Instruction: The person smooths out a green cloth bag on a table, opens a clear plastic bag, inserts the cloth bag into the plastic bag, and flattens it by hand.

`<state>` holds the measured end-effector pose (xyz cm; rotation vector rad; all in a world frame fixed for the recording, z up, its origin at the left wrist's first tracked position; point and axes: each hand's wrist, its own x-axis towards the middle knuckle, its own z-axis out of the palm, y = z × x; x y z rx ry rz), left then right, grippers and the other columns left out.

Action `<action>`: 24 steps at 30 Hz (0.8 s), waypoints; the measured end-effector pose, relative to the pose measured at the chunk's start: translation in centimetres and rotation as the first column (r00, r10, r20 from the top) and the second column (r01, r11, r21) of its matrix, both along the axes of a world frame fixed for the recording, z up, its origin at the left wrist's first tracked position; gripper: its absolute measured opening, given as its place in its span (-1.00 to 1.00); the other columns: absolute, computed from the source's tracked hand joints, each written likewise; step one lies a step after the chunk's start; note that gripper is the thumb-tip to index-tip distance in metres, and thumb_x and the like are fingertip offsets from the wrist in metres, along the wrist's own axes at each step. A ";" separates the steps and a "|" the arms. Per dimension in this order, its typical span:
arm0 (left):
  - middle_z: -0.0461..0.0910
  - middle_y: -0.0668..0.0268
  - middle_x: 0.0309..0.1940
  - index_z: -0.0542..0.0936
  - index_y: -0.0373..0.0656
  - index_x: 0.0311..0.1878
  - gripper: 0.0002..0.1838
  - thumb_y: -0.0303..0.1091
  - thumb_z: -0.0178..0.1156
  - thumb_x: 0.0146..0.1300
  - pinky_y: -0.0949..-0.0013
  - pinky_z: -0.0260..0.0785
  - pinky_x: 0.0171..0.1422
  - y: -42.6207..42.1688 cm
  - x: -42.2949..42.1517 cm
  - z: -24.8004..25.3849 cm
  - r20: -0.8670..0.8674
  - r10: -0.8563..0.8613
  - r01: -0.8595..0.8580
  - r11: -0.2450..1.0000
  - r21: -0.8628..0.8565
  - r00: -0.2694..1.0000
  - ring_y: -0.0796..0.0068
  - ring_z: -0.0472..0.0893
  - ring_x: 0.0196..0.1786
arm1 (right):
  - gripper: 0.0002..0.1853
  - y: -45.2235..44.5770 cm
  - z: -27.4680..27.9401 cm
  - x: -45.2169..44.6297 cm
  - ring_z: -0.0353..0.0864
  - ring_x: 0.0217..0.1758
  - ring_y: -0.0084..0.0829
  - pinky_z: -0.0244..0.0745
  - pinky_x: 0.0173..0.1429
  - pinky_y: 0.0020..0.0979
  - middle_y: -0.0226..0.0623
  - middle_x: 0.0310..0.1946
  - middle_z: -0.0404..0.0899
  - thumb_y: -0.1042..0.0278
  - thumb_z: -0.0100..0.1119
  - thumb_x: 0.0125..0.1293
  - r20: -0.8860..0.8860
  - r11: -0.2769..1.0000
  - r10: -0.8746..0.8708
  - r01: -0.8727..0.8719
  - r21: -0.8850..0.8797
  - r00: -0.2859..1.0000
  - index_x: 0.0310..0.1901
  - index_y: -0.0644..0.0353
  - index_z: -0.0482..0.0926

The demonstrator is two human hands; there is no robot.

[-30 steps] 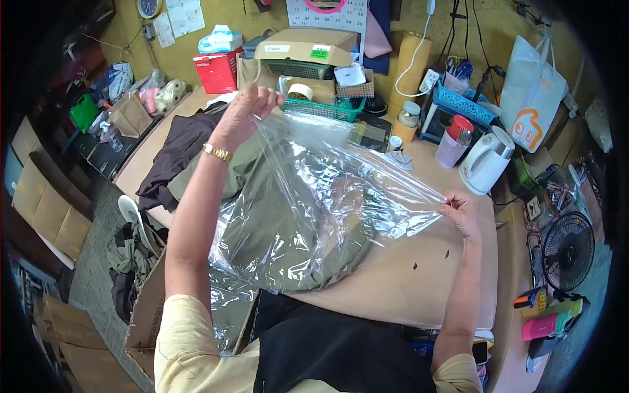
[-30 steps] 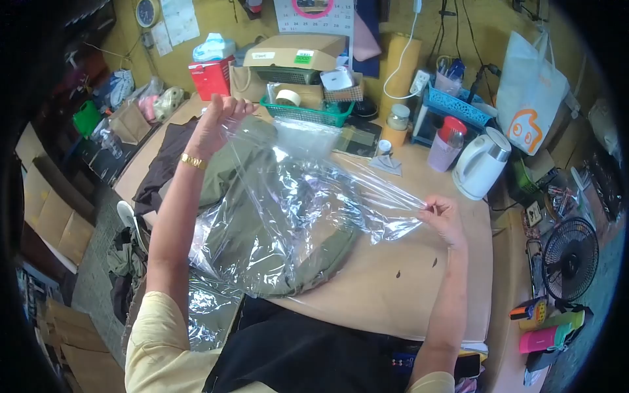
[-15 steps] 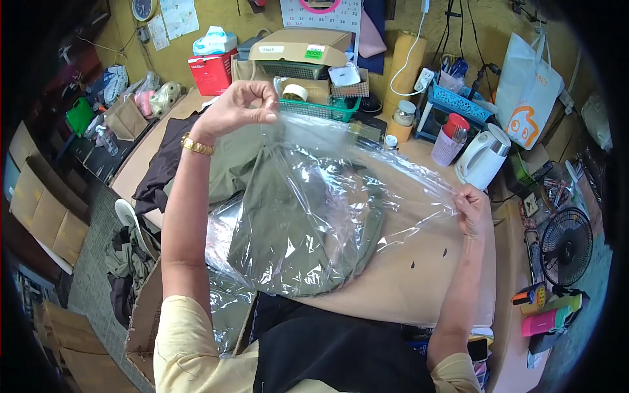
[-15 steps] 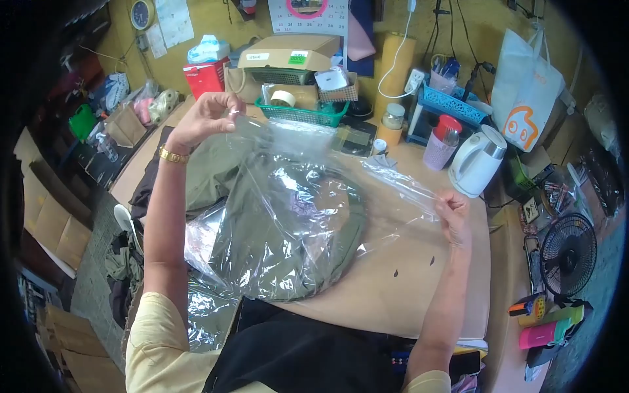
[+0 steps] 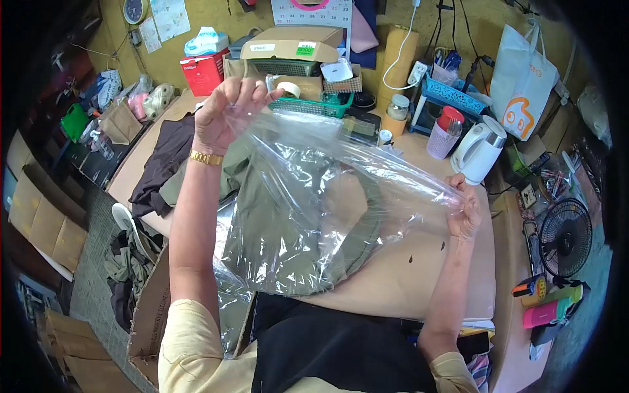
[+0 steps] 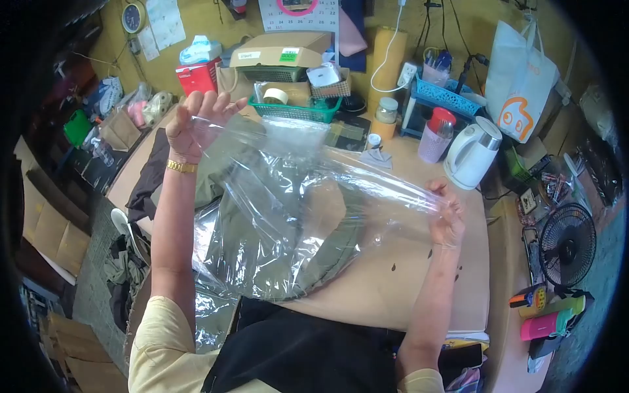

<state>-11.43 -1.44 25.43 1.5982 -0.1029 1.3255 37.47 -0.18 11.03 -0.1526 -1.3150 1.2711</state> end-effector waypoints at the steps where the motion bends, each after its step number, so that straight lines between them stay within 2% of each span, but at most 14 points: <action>1: 0.32 0.48 -0.45 0.39 0.03 -0.49 -0.56 0.11 0.18 0.39 -0.07 0.02 0.58 0.1 0.3 -0.3 -0.001 -0.004 0.004 1.000 -0.004 1.000 0.37 0.40 -0.04 | -0.71 -0.2 -0.3 -0.6 0.39 0.19 -0.23 0.31 0.33 -0.17 -0.23 0.01 0.43 0.07 0.47 0.18 -0.108 0.999 -0.001 -0.003 -0.041 0.994 -0.44 0.04 0.59; 4: 0.31 0.48 -0.50 0.38 0.00 -0.52 -0.56 0.01 0.20 0.41 0.01 0.18 0.39 0.7 0.5 -0.8 0.141 -0.087 0.100 0.991 -0.087 0.986 0.37 0.39 -0.15 | -0.74 -0.7 -0.6 -1.8 0.37 0.28 -0.16 0.28 0.41 -0.04 -0.23 0.03 0.44 0.12 0.45 0.18 -0.330 0.991 0.020 -0.061 -0.115 0.944 -0.45 0.03 0.58; 6: 0.36 0.52 -0.49 0.39 0.01 -0.55 -0.54 0.03 0.21 0.42 0.17 0.24 0.20 1.1 -0.9 -0.7 -0.244 0.178 -0.172 0.984 0.042 0.953 0.47 0.38 -0.21 | -0.75 -0.5 -0.7 -1.8 0.35 0.32 -0.14 0.25 0.46 0.02 -0.24 0.04 0.45 0.15 0.44 0.18 -0.441 0.983 0.043 -0.118 -0.142 0.896 -0.46 0.02 0.56; 7: 0.36 0.52 -0.49 0.39 0.01 -0.55 -0.54 0.03 0.21 0.42 0.17 0.24 0.20 0.6 -0.9 -0.4 -0.245 0.174 -0.169 0.985 0.041 0.954 0.47 0.38 -0.21 | -0.77 -0.3 -0.6 -1.7 0.38 0.31 -0.14 0.24 0.48 0.06 -0.28 -0.05 0.46 0.16 0.41 0.22 -0.460 0.991 0.050 -0.102 -0.090 0.886 -0.45 0.01 0.56; 9: 0.38 0.54 -0.45 0.50 -0.08 -0.46 -0.57 0.01 0.17 0.46 0.42 0.12 -0.05 -0.7 -0.7 0.2 -0.601 0.541 -0.560 0.809 0.179 0.589 0.65 0.29 -0.26 | -0.78 -0.5 -0.7 -1.7 0.40 0.30 -0.14 0.23 0.49 0.09 -0.32 -0.14 0.48 0.17 0.38 0.25 -0.482 0.996 0.050 -0.080 -0.042 0.875 -0.43 0.01 0.55; 11: 0.39 0.57 -0.42 0.51 -0.10 -0.41 -0.57 0.03 0.15 0.48 0.51 0.15 -0.06 -0.4 0.0 -0.4 -0.573 0.597 -0.610 0.767 0.201 0.561 0.73 0.30 -0.24 | -0.73 -1.4 -0.3 -2.5 0.52 0.03 -0.30 0.18 0.53 0.08 -0.46 -0.41 0.37 0.17 0.28 0.36 -0.593 0.970 -0.085 -0.071 -0.234 0.800 -0.45 0.01 0.46; 12: 0.40 0.56 -0.41 0.50 -0.10 -0.41 -0.56 0.05 0.11 0.49 0.50 0.20 -0.04 -0.3 0.9 -1.1 -0.496 0.686 -0.720 0.675 0.160 0.533 0.70 0.34 -0.23 | -0.65 -1.5 0.1 -3.2 0.40 -0.38 -0.47 0.41 0.32 -0.10 -0.56 -0.59 0.16 0.15 0.17 0.46 -0.610 0.972 0.158 -0.230 -0.040 0.777 -0.47 0.00 0.33; 13: 0.41 0.56 -0.39 0.49 -0.10 -0.40 -0.54 0.06 0.08 0.51 0.48 0.24 -0.02 -0.6 2.1 -1.6 -0.421 0.766 -0.813 0.573 0.105 0.486 0.68 0.38 -0.23 | -0.65 -1.6 -0.1 -3.5 0.40 -0.38 -0.47 0.41 0.32 -0.10 -0.56 -0.59 0.16 0.15 0.17 0.46 -0.611 0.973 0.152 -0.227 -0.045 0.776 -0.47 0.00 0.33; 15: 0.41 0.54 -0.38 0.46 -0.08 -0.37 -0.53 0.12 0.03 0.52 0.41 0.32 0.05 -1.8 3.9 -1.8 -0.412 0.746 -0.822 0.569 -0.013 0.523 0.63 0.46 -0.21 | -0.59 -2.1 -0.6 -3.9 0.12 -0.56 -0.56 0.46 -0.09 -0.31 -0.60 -0.65 0.05 0.11 0.14 0.49 -0.399 0.944 0.141 -0.245 -0.222 0.906 -0.48 -0.02 0.22; 16: 0.42 0.53 -0.38 0.45 -0.07 -0.33 -0.53 0.14 0.00 0.53 0.38 0.34 0.07 -1.9 4.6 -2.3 -0.237 0.595 -0.638 0.744 -0.199 0.768 0.64 0.46 -0.22 | -0.66 -2.8 -0.3 -5.7 0.11 -0.60 -0.64 0.20 -0.39 -0.49 -0.64 -0.65 0.06 0.15 0.15 0.49 -0.213 0.958 -0.054 -0.010 -0.288 0.976 -0.43 -0.02 0.27; 17: 0.42 0.52 -0.39 0.45 -0.05 -0.30 -0.53 0.16 -0.03 0.53 0.35 0.35 0.09 -2.3 5.5 -2.6 -0.010 0.396 -0.377 0.867 -0.326 0.918 0.66 0.47 -0.22 | -0.74 -2.9 -1.2 -6.4 0.13 -0.57 -0.71 0.16 -0.41 -0.55 -0.65 -0.63 0.11 0.24 0.19 0.47 0.056 0.940 -0.151 0.161 -0.300 0.987 -0.35 0.01 0.34; 18: 0.37 0.53 -0.44 0.39 -0.04 -0.22 -0.67 0.01 0.12 0.50 0.43 0.39 -0.05 -3.3 6.7 -3.0 0.080 0.276 -0.212 0.866 -0.453 0.958 0.70 0.43 -0.33 | -0.82 -2.9 -1.9 -7.2 0.16 -0.54 -0.77 0.11 -0.43 -0.60 -0.67 -0.62 0.16 0.32 0.22 0.44 0.321 0.908 -0.234 0.325 -0.266 0.918 -0.28 0.05 0.41; 20: 0.29 0.59 -0.50 0.37 -0.08 -0.10 -0.76 -0.31 0.26 0.38 0.54 0.32 -0.27 -6.0 11.9 -3.4 -0.279 0.558 -0.616 0.759 -0.212 0.782 0.77 0.35 -0.43 | -0.80 -5.9 1.1 -10.8 0.15 -0.53 -0.84 0.02 -0.46 -0.65 -0.70 -0.59 0.22 0.48 0.29 0.36 0.396 0.922 -0.306 0.374 -0.104 0.866 -0.06 0.13 0.49; 24: 0.25 0.60 -0.58 0.20 -0.14 0.36 -0.32 -0.66 0.20 0.18 0.55 0.15 -0.47 -7.2 18.2 -8.7 -0.656 0.451 -0.628 0.777 -0.046 0.606 0.81 0.27 -0.53 | -0.70 -8.3 1.6 -12.8 0.13 -0.53 -0.84 0.00 -0.45 -0.64 -0.72 -0.57 0.20 0.55 0.36 0.28 0.337 0.904 -0.363 0.416 -0.096 0.869 0.03 0.18 0.56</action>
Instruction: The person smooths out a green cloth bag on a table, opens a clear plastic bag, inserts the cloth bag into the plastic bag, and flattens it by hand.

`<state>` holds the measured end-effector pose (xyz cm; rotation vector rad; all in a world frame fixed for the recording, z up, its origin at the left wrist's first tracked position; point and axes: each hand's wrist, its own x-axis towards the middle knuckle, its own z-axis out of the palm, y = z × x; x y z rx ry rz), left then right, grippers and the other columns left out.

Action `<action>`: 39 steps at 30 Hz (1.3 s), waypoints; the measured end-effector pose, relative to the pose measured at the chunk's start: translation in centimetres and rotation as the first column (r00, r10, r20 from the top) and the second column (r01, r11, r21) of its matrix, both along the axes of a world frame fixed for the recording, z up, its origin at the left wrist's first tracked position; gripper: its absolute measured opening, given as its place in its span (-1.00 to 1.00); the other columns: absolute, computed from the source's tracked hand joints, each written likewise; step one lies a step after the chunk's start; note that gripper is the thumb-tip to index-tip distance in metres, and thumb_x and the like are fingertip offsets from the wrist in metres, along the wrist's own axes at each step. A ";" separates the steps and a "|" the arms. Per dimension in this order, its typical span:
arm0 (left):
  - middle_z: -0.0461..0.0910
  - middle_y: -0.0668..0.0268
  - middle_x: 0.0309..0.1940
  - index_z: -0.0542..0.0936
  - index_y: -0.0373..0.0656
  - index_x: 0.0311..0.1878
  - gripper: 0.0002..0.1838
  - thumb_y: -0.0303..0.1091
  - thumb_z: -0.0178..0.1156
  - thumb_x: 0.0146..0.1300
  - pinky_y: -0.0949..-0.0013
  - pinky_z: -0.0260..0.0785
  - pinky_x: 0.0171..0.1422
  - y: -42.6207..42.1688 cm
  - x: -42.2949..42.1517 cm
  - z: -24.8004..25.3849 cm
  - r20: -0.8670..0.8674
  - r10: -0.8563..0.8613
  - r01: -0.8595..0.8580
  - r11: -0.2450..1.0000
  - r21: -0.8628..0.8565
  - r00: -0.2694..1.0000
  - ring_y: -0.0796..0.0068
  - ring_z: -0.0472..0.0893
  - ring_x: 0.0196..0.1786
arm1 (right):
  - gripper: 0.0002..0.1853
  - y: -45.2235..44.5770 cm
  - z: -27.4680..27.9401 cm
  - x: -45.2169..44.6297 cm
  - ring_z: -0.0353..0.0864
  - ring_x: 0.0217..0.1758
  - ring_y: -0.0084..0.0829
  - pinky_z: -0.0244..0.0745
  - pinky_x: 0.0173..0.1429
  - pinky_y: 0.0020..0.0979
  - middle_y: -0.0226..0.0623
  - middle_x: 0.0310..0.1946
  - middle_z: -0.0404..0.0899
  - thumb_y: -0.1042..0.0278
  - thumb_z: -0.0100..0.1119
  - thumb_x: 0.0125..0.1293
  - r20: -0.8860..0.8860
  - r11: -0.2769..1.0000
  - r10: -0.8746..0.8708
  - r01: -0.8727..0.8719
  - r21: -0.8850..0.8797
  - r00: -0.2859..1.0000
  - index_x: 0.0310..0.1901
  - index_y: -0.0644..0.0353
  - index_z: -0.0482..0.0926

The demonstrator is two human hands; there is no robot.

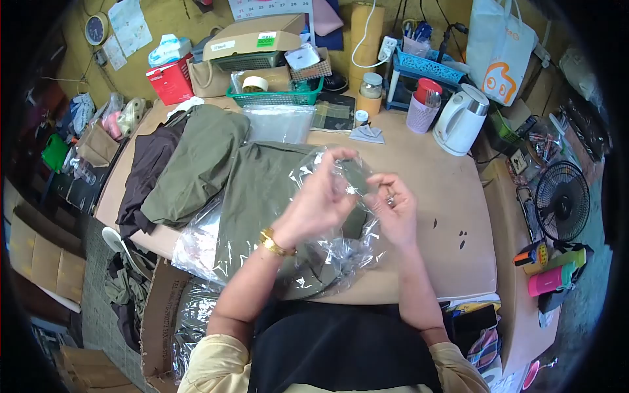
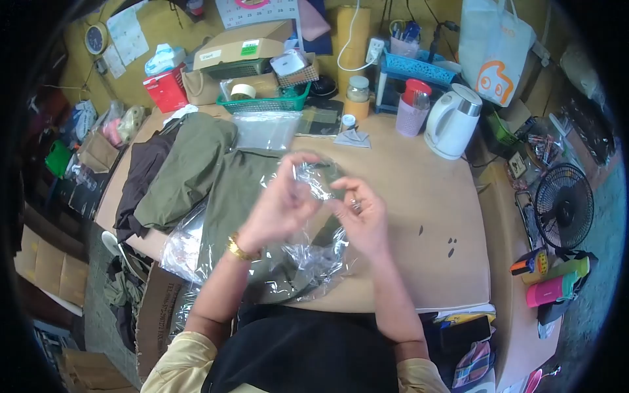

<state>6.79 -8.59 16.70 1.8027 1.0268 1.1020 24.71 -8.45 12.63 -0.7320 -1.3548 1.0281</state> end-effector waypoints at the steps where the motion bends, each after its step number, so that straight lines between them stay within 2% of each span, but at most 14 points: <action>1: 0.25 0.60 -0.58 0.20 -0.14 0.36 -0.32 -0.66 0.20 0.18 0.55 0.15 -0.47 -0.2 0.7 -0.9 0.001 -0.011 0.011 1.000 -0.001 1.000 0.81 0.27 -0.53 | -0.71 -0.8 0.6 -0.3 0.12 -0.53 -0.85 0.00 -0.45 -0.65 -0.72 -0.56 0.18 0.52 0.40 0.25 0.065 0.998 0.024 -0.021 -0.052 0.998 0.00 0.21 0.59; 5: 0.39 0.48 -0.59 0.12 -0.13 0.44 -0.23 -0.68 0.15 0.16 0.43 0.34 -0.32 0.0 2.4 -4.1 -0.014 -0.015 0.016 0.996 0.082 1.000 0.61 0.46 -0.48 | -0.79 -1.2 0.6 -0.9 0.24 -0.51 -0.85 0.13 -0.41 -0.68 -0.67 -0.52 0.36 0.53 0.40 0.25 0.255 0.987 0.058 -0.017 -0.159 0.965 -0.08 0.27 0.67; 7: 0.45 0.43 -0.59 0.10 -0.13 0.45 -0.21 -0.67 0.16 0.16 0.40 0.42 -0.24 -0.2 2.6 -4.5 0.056 -0.025 0.017 0.989 0.146 0.998 0.50 0.54 -0.45 | -0.86 -0.6 -1.0 -1.6 0.40 -0.45 -0.80 0.31 -0.33 -0.68 -0.56 -0.46 0.53 0.55 0.35 0.29 -0.045 0.973 0.123 -0.129 -0.190 0.991 -0.13 0.30 0.65; 10: 0.53 0.32 -0.52 0.09 -0.11 0.46 -0.17 -0.64 0.21 0.12 0.17 0.45 0.14 -1.4 1.8 -2.9 -0.277 0.129 -0.074 0.977 0.198 0.952 0.26 0.60 -0.39 | -0.93 -0.2 -1.6 -1.2 0.49 -0.39 -0.74 0.42 -0.25 -0.66 -0.49 -0.42 0.59 0.56 0.33 0.31 -0.044 0.994 0.042 -0.046 -0.101 0.998 -0.22 0.32 0.62; 12: 0.56 0.21 -0.38 0.21 -0.09 0.39 -0.23 -0.58 0.25 0.09 -0.24 0.20 0.38 -3.1 1.0 -2.0 -0.516 0.344 -0.133 0.906 0.402 0.784 0.10 0.63 -0.16 | -0.92 0.4 -1.7 0.0 0.47 -0.38 -0.74 0.39 -0.25 -0.64 -0.48 -0.41 0.60 0.55 0.26 0.37 0.058 0.985 -0.167 0.170 -0.041 0.984 -0.29 0.30 0.57; 15: 0.56 0.28 -0.22 0.32 -0.06 0.33 -0.34 -0.53 0.27 0.14 -0.40 -0.11 0.48 -3.3 -0.2 -3.0 -0.433 0.231 0.005 0.878 0.479 0.871 0.19 0.60 -0.15 | -0.91 1.2 -2.0 1.2 0.47 -0.37 -0.75 0.39 -0.26 -0.63 -0.48 -0.42 0.59 0.53 0.27 0.37 0.067 0.971 -0.235 0.237 -0.023 0.970 -0.30 0.30 0.56; 19: 0.53 0.27 -0.04 0.46 -0.07 0.18 -0.53 -0.47 0.29 0.18 -0.42 -0.10 0.47 -3.8 -1.3 -2.7 -0.598 0.117 0.156 0.910 0.385 0.793 0.23 0.58 -0.04 | -0.90 1.3 -1.8 1.5 0.46 -0.37 -0.75 0.39 -0.27 -0.62 -0.51 -0.44 0.58 0.52 0.28 0.36 0.108 0.983 -0.179 0.181 -0.012 0.978 -0.31 0.30 0.57; 22: 0.49 0.26 0.12 0.52 -0.12 0.09 -0.64 -0.46 0.27 0.21 -0.47 -0.17 0.48 -4.4 0.4 -0.5 -0.510 0.230 -0.025 0.926 0.377 0.829 0.26 0.58 0.00 | -0.92 0.3 -0.9 1.2 0.48 -0.37 -0.73 0.41 -0.27 -0.61 -0.49 -0.42 0.59 0.55 0.27 0.35 0.205 0.999 -0.047 0.047 0.001 0.978 -0.31 0.31 0.59; 25: 0.59 0.22 0.00 0.55 -0.15 -0.08 -0.84 -0.44 0.20 0.29 -0.37 -0.06 0.46 -3.7 1.8 -1.2 -0.277 0.458 -0.243 0.789 0.564 0.845 0.22 0.59 -0.02 | -0.95 -0.3 -0.8 0.4 0.50 -0.37 -0.70 0.43 -0.26 -0.59 -0.44 -0.39 0.61 0.58 0.25 0.36 0.268 0.996 -0.019 -0.006 0.091 0.963 -0.29 0.33 0.60; 27: 0.66 0.20 -0.26 0.52 -0.16 -0.17 -0.94 -0.42 0.11 0.37 -0.21 0.09 0.38 -3.0 1.4 -2.9 -0.569 0.233 -0.036 0.941 0.335 0.788 0.15 0.60 -0.12 | -0.95 -0.1 -1.1 0.3 0.53 -0.36 -0.68 0.46 -0.27 -0.56 -0.40 -0.37 0.61 0.60 0.23 0.36 0.201 0.988 -0.114 0.089 0.127 0.973 -0.29 0.34 0.60; 31: 0.57 0.19 -0.50 0.49 -0.17 -0.28 -0.90 -0.41 0.08 0.39 -0.06 0.21 0.16 -3.0 0.7 -4.5 -0.532 0.367 -0.128 0.893 0.432 0.763 0.06 0.55 -0.28 | -0.99 -0.7 -1.6 0.2 0.57 -0.33 -0.68 0.49 -0.27 -0.55 -0.37 -0.42 0.59 0.59 0.22 0.37 0.263 0.983 -0.185 0.180 0.042 0.947 -0.24 0.32 0.60; 33: 0.56 0.17 -0.49 0.48 -0.17 -0.30 -0.92 -0.43 0.08 0.35 -0.05 0.21 0.12 -2.9 0.8 -4.6 -0.530 0.378 -0.148 0.893 0.425 0.759 0.06 0.54 -0.26 | -0.92 -2.2 -0.2 -0.7 0.66 -0.28 -0.51 0.55 -0.22 -0.47 -0.25 -0.35 0.60 0.59 0.20 0.36 0.349 0.908 -0.418 0.402 0.122 0.839 -0.14 0.29 0.59; 36: 0.56 0.13 -0.43 0.48 -0.18 -0.31 -0.96 -0.46 0.11 0.27 -0.04 0.21 0.08 -3.0 1.3 -5.1 -0.483 0.373 -0.122 0.872 0.474 0.792 0.05 0.54 -0.23 | -0.83 -3.9 0.5 -2.6 0.70 -0.21 -0.24 0.60 -0.18 -0.34 -0.14 -0.23 0.60 0.58 0.16 0.36 0.356 0.839 -0.393 0.172 0.516 0.848 -0.04 0.24 0.58; 39: 0.57 0.12 -0.34 0.49 -0.23 -0.19 -0.84 -0.46 0.17 0.15 -0.01 0.22 0.08 -3.3 1.5 -5.5 -0.460 0.346 -0.047 0.837 0.545 0.818 0.05 0.54 -0.21 | -0.78 -2.7 -0.7 -3.3 0.66 -0.13 -0.04 0.61 -0.14 -0.21 -0.09 -0.14 0.59 0.57 0.13 0.36 0.404 0.835 -0.429 0.185 0.518 0.808 0.01 0.21 0.58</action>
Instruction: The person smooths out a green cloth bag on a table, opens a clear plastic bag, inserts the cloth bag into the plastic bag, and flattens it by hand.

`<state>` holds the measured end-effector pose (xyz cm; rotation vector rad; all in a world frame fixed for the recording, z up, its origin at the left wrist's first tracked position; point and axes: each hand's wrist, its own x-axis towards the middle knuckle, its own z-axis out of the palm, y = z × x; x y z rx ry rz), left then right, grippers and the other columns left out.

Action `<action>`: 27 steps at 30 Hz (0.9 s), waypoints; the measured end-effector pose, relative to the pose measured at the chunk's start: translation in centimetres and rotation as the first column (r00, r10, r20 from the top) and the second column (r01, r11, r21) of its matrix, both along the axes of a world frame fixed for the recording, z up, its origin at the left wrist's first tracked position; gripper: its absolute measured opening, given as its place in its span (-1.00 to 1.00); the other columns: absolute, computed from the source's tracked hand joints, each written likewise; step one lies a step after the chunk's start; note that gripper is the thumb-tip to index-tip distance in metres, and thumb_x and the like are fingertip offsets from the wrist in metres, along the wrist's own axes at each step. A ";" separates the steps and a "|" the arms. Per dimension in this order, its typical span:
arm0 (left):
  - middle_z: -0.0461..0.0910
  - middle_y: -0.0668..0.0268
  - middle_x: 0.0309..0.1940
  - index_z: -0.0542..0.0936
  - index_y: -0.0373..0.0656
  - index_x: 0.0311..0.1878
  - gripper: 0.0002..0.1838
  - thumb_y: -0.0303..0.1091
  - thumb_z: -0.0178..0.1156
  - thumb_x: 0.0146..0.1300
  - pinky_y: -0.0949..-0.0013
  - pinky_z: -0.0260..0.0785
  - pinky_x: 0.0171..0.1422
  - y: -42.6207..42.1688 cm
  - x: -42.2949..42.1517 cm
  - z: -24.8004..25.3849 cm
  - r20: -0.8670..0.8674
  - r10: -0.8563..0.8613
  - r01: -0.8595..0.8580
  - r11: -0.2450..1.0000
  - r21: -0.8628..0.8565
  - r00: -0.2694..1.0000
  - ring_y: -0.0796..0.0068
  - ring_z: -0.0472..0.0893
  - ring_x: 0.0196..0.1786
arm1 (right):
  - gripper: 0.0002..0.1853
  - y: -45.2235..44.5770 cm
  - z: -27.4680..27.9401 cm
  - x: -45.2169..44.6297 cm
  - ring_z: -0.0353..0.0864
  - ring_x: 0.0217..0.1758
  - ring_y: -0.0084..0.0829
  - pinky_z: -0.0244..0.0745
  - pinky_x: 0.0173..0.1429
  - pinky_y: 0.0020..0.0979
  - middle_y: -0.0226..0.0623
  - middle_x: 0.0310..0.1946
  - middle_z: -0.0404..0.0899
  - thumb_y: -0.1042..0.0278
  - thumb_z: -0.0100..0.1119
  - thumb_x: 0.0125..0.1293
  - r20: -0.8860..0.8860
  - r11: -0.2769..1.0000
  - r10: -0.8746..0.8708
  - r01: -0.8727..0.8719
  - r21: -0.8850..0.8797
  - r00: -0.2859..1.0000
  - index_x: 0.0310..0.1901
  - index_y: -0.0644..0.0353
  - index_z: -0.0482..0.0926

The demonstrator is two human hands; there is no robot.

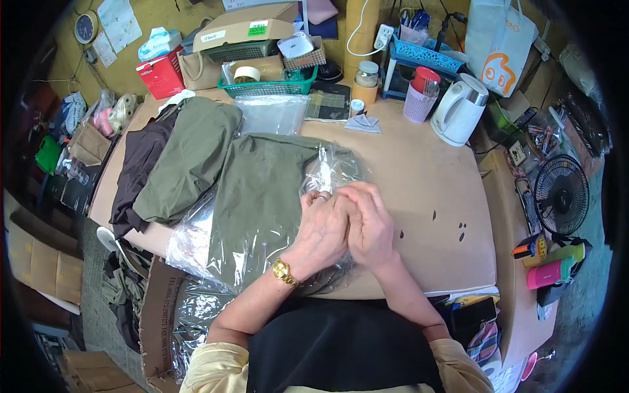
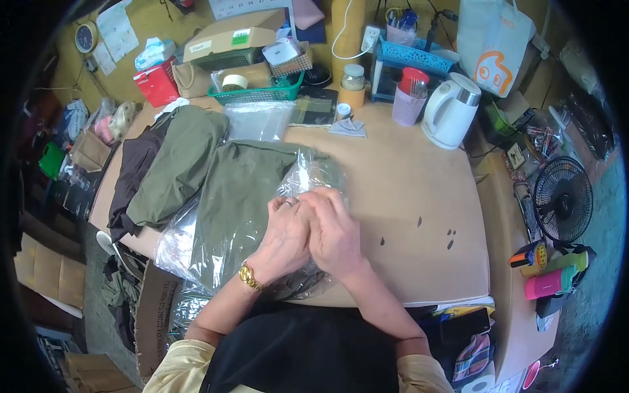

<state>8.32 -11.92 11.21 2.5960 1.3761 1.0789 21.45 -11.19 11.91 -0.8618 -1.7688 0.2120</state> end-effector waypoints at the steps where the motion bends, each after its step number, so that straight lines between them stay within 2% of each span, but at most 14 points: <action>1: 0.56 0.14 -0.35 0.48 -0.24 -0.12 -0.77 -0.48 0.19 0.13 -0.04 0.22 0.12 0.0 -0.1 0.1 0.017 0.001 0.000 0.999 -0.049 1.000 0.05 0.54 -0.19 | -0.80 0.6 -0.1 0.1 0.68 -0.18 -0.03 0.60 -0.19 -0.19 -0.09 -0.14 0.61 0.55 0.13 0.36 -0.013 1.000 -0.022 0.021 -0.023 1.000 -0.01 0.21 0.57; 3: 0.56 0.15 -0.36 0.48 -0.26 -0.06 -0.71 -0.49 0.20 0.12 -0.06 0.22 0.15 -0.6 -0.2 0.7 0.029 0.003 0.000 0.995 -0.102 1.000 0.06 0.54 -0.17 | -0.80 1.1 -0.9 1.0 0.68 -0.21 -0.02 0.59 -0.22 -0.19 -0.11 -0.15 0.62 0.55 0.13 0.35 0.067 0.996 -0.012 0.018 -0.087 0.998 -0.01 0.21 0.56; 5: 0.56 0.16 -0.31 0.46 -0.26 -0.02 -0.67 -0.55 0.20 0.11 -0.10 0.21 0.22 -1.4 -0.1 1.5 0.051 0.052 -0.050 0.998 -0.047 0.997 0.07 0.54 -0.15 | -0.80 1.6 -1.6 1.7 0.67 -0.24 -0.01 0.58 -0.25 -0.18 -0.13 -0.16 0.63 0.56 0.13 0.34 0.146 0.987 0.003 0.020 -0.157 0.989 -0.02 0.21 0.55; 7: 0.56 0.16 -0.29 0.46 -0.26 -0.02 -0.67 -0.57 0.20 0.11 -0.11 0.21 0.25 -1.5 -0.2 1.0 0.016 0.061 -0.060 0.998 -0.022 0.998 0.08 0.54 -0.13 | -0.80 2.3 -1.8 2.2 0.68 -0.28 -0.02 0.56 -0.29 -0.17 -0.15 -0.20 0.65 0.55 0.15 0.32 0.289 0.971 -0.108 0.162 -0.173 0.951 -0.03 0.19 0.54; 8: 0.56 0.16 -0.26 0.46 -0.26 -0.01 -0.66 -0.58 0.19 0.11 -0.12 0.20 0.28 -1.4 -0.4 0.6 -0.020 0.070 -0.070 0.998 0.009 0.997 0.09 0.54 -0.12 | -0.80 2.1 -1.5 2.1 0.68 -0.28 -0.02 0.56 -0.29 -0.17 -0.15 -0.20 0.65 0.55 0.15 0.32 0.289 0.971 -0.107 0.162 -0.174 0.951 -0.03 0.19 0.54; 10: 0.56 0.15 -0.25 0.46 -0.25 -0.01 -0.67 -0.58 0.18 0.12 -0.12 0.20 0.28 -1.0 -0.6 -0.2 -0.022 0.075 -0.076 0.997 -0.034 0.997 0.08 0.54 -0.11 | -0.78 1.6 -0.3 1.4 0.69 -0.29 -0.05 0.56 -0.28 -0.17 -0.13 -0.27 0.67 0.55 0.18 0.30 0.082 0.979 -0.202 0.203 -0.007 0.976 -0.03 0.17 0.54; 14: 0.56 0.13 -0.26 0.46 -0.26 -0.01 -0.70 -0.56 0.15 0.16 -0.18 0.15 0.34 -0.8 -0.2 -0.4 0.017 0.024 -0.022 0.994 -0.105 1.000 0.08 0.57 -0.10 | -0.78 -0.2 0.4 -0.1 0.70 -0.33 -0.07 0.56 -0.30 -0.16 -0.11 -0.31 0.67 0.54 0.19 0.30 0.060 0.980 -0.156 0.146 0.136 0.986 -0.02 0.18 0.54; 18: 0.52 0.17 -0.27 0.48 -0.20 -0.03 -0.69 -0.58 0.18 0.13 -0.11 0.16 0.34 -1.3 0.0 0.2 0.153 0.054 -0.037 0.993 -0.111 0.987 0.07 0.54 -0.08 | -0.83 1.4 -1.2 0.6 0.68 -0.42 -0.05 0.52 -0.37 -0.14 -0.11 -0.45 0.66 0.48 0.15 0.37 0.138 0.989 -0.143 0.147 -0.021 0.980 -0.03 0.16 0.51; 20: 0.49 0.20 -0.24 0.52 -0.13 -0.03 -0.66 -0.59 0.18 0.08 -0.23 0.07 0.42 -1.7 -0.5 0.3 0.152 -0.031 0.046 0.994 -0.096 0.988 0.10 0.51 -0.03 | -0.86 1.8 -1.1 1.1 0.68 -0.44 -0.04 0.51 -0.39 -0.13 -0.11 -0.48 0.65 0.44 0.13 0.41 0.186 0.984 -0.145 0.161 -0.072 0.972 -0.04 0.14 0.49; 21: 0.49 0.20 -0.24 0.52 -0.13 -0.03 -0.66 -0.59 0.18 0.08 -0.23 0.07 0.42 -2.0 -0.9 0.2 0.152 -0.031 0.046 0.994 -0.097 0.988 0.10 0.51 -0.03 | -0.87 1.8 -0.7 1.3 0.65 -0.44 0.01 0.47 -0.37 -0.08 -0.07 -0.50 0.61 0.33 0.05 0.48 0.209 0.966 -0.123 0.165 -0.199 0.970 -0.04 0.13 0.48; 22: 0.48 0.21 -0.21 0.57 -0.06 -0.04 -0.64 -0.59 0.20 0.05 -0.29 0.00 0.45 -2.2 -1.3 0.1 0.009 0.002 -0.001 0.999 -0.052 1.000 0.11 0.50 0.00 | -0.82 1.7 -0.6 1.4 0.63 -0.44 0.07 0.44 -0.36 -0.03 -0.03 -0.52 0.57 0.22 -0.03 0.55 0.229 0.931 -0.099 0.171 -0.322 0.969 -0.04 0.11 0.48; 23: 0.47 0.23 -0.18 0.62 0.01 -0.05 -0.61 -0.59 0.21 0.03 -0.36 -0.08 0.49 -2.4 -1.5 0.1 -0.133 0.042 -0.042 0.999 0.003 0.990 0.13 0.48 0.03 | -0.82 1.8 -0.7 1.5 0.63 -0.44 0.07 0.44 -0.36 -0.03 -0.03 -0.52 0.57 0.22 -0.03 0.55 0.229 0.931 -0.099 0.171 -0.321 0.968 -0.04 0.11 0.48; 25: 0.46 0.24 -0.16 0.66 0.06 -0.08 -0.61 -0.58 0.22 0.02 -0.39 -0.12 0.50 -2.4 -1.4 -0.4 -0.178 0.118 -0.114 0.993 0.033 0.977 0.14 0.47 0.06 | -0.72 2.0 -1.0 1.5 0.60 -0.46 0.07 0.40 -0.35 -0.03 -0.04 -0.58 0.53 0.07 -0.11 0.58 0.324 0.914 -0.062 0.184 -0.362 0.944 -0.05 0.10 0.46; 27: 0.46 0.26 -0.14 0.70 0.12 -0.10 -0.61 -0.58 0.23 0.01 -0.42 -0.16 0.50 -2.2 -1.2 -0.9 -0.222 0.194 -0.183 0.981 0.067 0.956 0.16 0.46 0.10 | -0.68 1.9 -0.5 1.4 0.61 -0.42 0.12 0.42 -0.32 0.02 -0.05 -0.56 0.56 0.01 -0.05 0.54 0.271 0.897 -0.002 0.121 -0.426 0.963 -0.04 0.12 0.43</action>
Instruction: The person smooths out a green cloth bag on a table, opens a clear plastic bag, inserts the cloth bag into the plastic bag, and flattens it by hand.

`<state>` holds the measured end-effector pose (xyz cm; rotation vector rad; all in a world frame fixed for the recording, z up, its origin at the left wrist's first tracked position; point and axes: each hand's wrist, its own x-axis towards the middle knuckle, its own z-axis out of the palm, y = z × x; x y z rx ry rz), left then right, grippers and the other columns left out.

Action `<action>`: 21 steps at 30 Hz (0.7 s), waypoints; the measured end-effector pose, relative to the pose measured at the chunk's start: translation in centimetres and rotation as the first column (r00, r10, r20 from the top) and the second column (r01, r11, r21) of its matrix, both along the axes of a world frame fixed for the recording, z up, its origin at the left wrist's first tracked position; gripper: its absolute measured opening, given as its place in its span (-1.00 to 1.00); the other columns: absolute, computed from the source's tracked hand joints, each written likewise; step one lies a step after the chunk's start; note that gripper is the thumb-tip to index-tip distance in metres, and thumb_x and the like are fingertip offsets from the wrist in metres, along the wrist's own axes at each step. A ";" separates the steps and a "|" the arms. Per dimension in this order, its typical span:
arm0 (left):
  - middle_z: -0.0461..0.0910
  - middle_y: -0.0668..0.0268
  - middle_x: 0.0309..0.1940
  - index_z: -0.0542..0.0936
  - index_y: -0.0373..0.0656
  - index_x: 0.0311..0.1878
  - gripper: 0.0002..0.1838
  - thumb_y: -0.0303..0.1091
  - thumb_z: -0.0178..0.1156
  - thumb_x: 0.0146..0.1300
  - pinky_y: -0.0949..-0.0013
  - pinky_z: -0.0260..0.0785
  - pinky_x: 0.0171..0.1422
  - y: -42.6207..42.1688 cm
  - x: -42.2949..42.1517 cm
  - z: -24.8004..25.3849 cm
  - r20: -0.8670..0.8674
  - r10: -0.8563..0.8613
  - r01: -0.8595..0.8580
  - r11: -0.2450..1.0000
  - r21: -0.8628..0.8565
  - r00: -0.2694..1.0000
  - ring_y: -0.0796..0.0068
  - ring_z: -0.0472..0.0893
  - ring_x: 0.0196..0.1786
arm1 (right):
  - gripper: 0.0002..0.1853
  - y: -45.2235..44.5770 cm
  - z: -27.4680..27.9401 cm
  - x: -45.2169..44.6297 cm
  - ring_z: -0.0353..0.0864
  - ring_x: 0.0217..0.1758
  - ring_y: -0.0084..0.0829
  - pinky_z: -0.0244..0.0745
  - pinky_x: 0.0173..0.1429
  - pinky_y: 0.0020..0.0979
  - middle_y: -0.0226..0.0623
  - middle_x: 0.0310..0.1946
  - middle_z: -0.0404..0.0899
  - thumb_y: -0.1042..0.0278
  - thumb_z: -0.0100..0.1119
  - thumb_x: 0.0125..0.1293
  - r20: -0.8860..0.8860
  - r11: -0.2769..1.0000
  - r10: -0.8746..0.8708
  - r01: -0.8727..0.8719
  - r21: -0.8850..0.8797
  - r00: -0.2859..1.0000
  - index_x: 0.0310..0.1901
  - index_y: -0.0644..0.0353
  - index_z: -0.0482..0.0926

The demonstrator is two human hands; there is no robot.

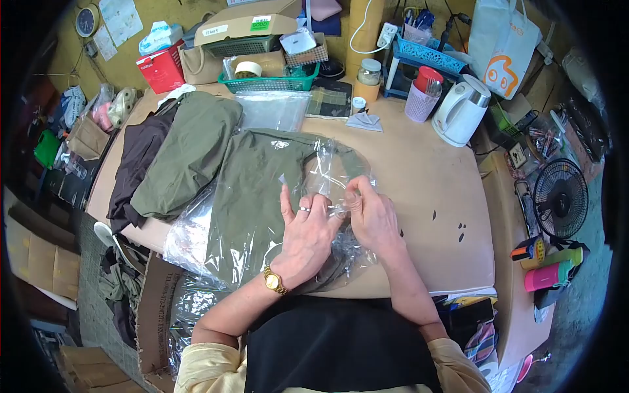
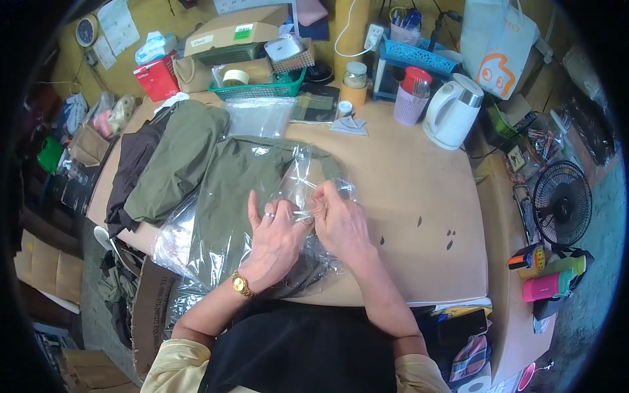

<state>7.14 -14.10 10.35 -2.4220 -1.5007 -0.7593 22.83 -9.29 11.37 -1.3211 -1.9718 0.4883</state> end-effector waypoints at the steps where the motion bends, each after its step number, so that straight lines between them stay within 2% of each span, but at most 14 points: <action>1: 0.46 0.26 -0.13 0.71 0.14 -0.10 -0.62 -0.54 0.26 0.00 -0.40 -0.16 0.51 0.2 0.2 -0.1 0.020 0.037 -0.038 0.998 0.044 0.999 0.17 0.46 0.10 | -0.63 0.0 0.3 0.0 0.62 -0.38 0.17 0.44 -0.29 0.06 -0.06 -0.54 0.59 -0.05 0.01 0.51 -0.059 0.997 0.038 -0.042 -0.059 0.998 -0.04 0.14 0.40; 2: 0.47 0.27 -0.12 0.72 0.15 -0.11 -0.62 -0.51 0.29 0.00 -0.37 -0.17 0.52 0.5 0.4 -0.2 0.041 0.072 -0.076 0.993 0.087 0.997 0.18 0.46 0.11 | -0.63 0.1 0.4 0.1 0.62 -0.38 0.17 0.44 -0.29 0.06 -0.06 -0.54 0.59 -0.05 0.01 0.51 -0.059 0.997 0.037 -0.041 -0.058 0.998 -0.04 0.14 0.40; 3: 0.47 0.27 -0.12 0.72 0.15 -0.11 -0.62 -0.51 0.29 0.00 -0.37 -0.17 0.52 0.7 0.5 -0.3 0.041 0.072 -0.075 0.993 0.086 0.997 0.18 0.46 0.11 | -0.52 0.2 0.5 0.2 0.63 -0.34 0.15 0.44 -0.26 0.03 -0.05 -0.53 0.59 -0.19 -0.05 0.49 -0.129 0.995 0.077 -0.085 -0.061 0.989 0.00 0.15 0.38; 4: 0.48 0.29 -0.14 0.73 0.16 -0.12 -0.64 -0.48 0.32 -0.02 -0.37 -0.17 0.53 1.1 0.5 -0.4 0.147 0.023 -0.044 0.988 0.145 0.989 0.20 0.48 0.08 | -0.40 0.4 0.6 0.2 0.63 -0.30 0.13 0.44 -0.24 0.00 -0.05 -0.51 0.59 -0.32 -0.11 0.46 -0.200 0.990 0.116 -0.130 -0.060 0.973 0.04 0.16 0.37; 5: 0.49 0.30 -0.16 0.73 0.16 -0.14 -0.65 -0.44 0.36 -0.04 -0.36 -0.18 0.53 1.4 0.5 -0.5 0.248 -0.032 -0.021 0.978 0.206 0.968 0.23 0.50 0.06 | -0.40 0.4 0.7 0.3 0.63 -0.30 0.13 0.44 -0.24 0.00 -0.05 -0.51 0.59 -0.32 -0.11 0.46 -0.201 0.989 0.117 -0.132 -0.060 0.973 0.04 0.16 0.37; 7: 0.50 0.33 -0.19 0.74 0.16 -0.17 -0.67 -0.42 0.39 -0.08 -0.33 -0.16 0.53 2.3 0.5 -1.2 0.249 -0.053 -0.015 0.965 0.262 0.967 0.26 0.52 0.02 | -0.15 0.5 0.8 0.6 0.64 -0.21 0.11 0.45 -0.13 -0.03 -0.02 -0.47 0.60 -0.58 -0.33 0.35 -0.200 0.961 0.223 -0.249 -0.118 0.954 0.13 0.19 0.32; 8: 0.51 0.35 -0.23 0.74 0.15 -0.20 -0.68 -0.39 0.42 -0.11 -0.30 -0.14 0.53 2.6 0.6 -1.4 0.251 -0.074 -0.010 0.948 0.318 0.965 0.29 0.54 -0.03 | -0.15 0.6 0.8 0.8 0.64 -0.21 0.11 0.45 -0.13 -0.03 -0.02 -0.47 0.60 -0.58 -0.33 0.35 -0.197 0.961 0.223 -0.249 -0.118 0.955 0.13 0.19 0.32; 10: 0.51 0.38 -0.27 0.74 0.14 -0.22 -0.68 -0.39 0.44 -0.14 -0.26 -0.11 0.52 2.8 0.5 -1.3 0.257 -0.090 0.007 0.952 0.306 0.962 0.31 0.54 -0.06 | -0.03 0.9 0.6 1.2 0.64 -0.15 0.10 0.44 -0.02 -0.05 0.00 -0.45 0.61 -0.68 -0.47 0.28 -0.149 0.943 0.256 -0.281 -0.180 0.955 0.17 0.21 0.29; 13: 0.50 0.41 -0.32 0.74 0.12 -0.25 -0.68 -0.40 0.45 -0.18 -0.20 -0.05 0.49 2.9 0.5 -1.4 0.273 -0.110 0.030 0.959 0.281 0.956 0.34 0.55 -0.09 | -0.01 0.9 0.9 1.6 0.64 -0.14 0.13 0.43 0.01 -0.06 0.02 -0.44 0.62 -0.70 -0.50 0.27 -0.090 0.929 0.279 -0.292 -0.225 0.956 0.19 0.21 0.28; 18: 0.49 0.42 -0.35 0.72 0.09 -0.27 -0.68 -0.43 0.44 -0.20 -0.14 0.00 0.45 2.6 1.2 -1.8 0.325 -0.099 0.014 0.967 0.256 0.941 0.36 0.55 -0.11 | -0.02 0.9 0.8 1.7 0.64 -0.13 0.12 0.42 0.01 -0.06 0.03 -0.43 0.62 -0.69 -0.49 0.28 -0.112 0.915 0.297 -0.317 -0.249 0.948 0.20 0.21 0.28; 21: 0.49 0.41 -0.36 0.71 0.08 -0.29 -0.69 -0.46 0.42 -0.20 -0.11 0.01 0.44 2.7 1.3 -2.1 0.328 -0.111 -0.006 0.942 0.335 0.938 0.37 0.54 -0.13 | -0.01 1.1 1.0 1.9 0.64 -0.10 0.09 0.42 0.05 -0.09 0.08 -0.36 0.62 -0.68 -0.49 0.29 -0.168 0.906 0.293 -0.329 -0.265 0.941 0.22 0.23 0.27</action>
